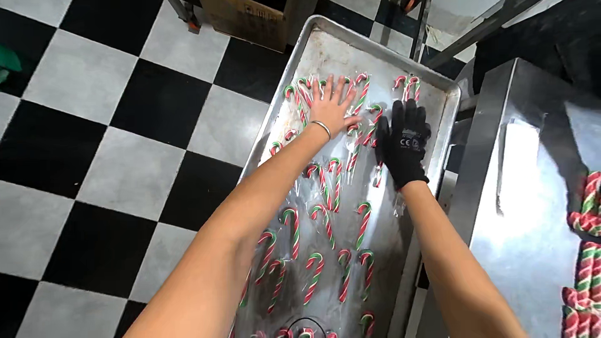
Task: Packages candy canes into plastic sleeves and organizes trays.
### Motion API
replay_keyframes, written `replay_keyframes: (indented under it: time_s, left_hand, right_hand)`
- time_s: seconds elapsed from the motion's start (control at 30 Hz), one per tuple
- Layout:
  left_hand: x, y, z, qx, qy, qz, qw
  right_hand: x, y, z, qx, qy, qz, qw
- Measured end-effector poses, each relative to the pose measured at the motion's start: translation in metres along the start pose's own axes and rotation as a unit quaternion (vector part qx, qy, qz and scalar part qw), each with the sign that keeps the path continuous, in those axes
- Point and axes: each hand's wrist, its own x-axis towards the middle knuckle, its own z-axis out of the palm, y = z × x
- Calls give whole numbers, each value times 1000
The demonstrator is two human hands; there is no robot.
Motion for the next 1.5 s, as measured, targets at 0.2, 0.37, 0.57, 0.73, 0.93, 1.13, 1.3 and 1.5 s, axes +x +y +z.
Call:
replay_keyframes:
  time_s: [0.2, 0.37, 0.57, 0.73, 0.93, 1.13, 1.3, 1.5]
  left_hand:
    - [-25, 4, -5, -34, 5, 10, 999]
    - [-117, 56, -24, -126, 109, 111, 980]
    - [-333, 186, 25, -466, -101, 96, 874]
    - [-437, 262, 66, -493, -171, -55, 851]
    - [-470, 317, 95, -441, -37, -151, 884]
    - [-475, 340, 113, -391, 118, -184, 894]
    - [-483, 340, 114, -397, 129, -172, 892]
    - [-488, 333, 112, -403, 110, -187, 889]
  right_hand:
    - [-144, 7, -61, 104, 3, -62, 993]
    - [-248, 38, -115, 172, 66, -34, 982]
    - [-426, 158, -165, 135, 57, 263, 954]
    - [-498, 150, -178, 447, 12, 487, 750]
    - [-512, 115, -148, 565, 5, 332, 756]
    - [-543, 179, -159, 532, 56, 192, 823]
    - [-611, 334, -162, 326, 56, 218, 918]
    - [-587, 503, -194, 66, -68, 381, 920]
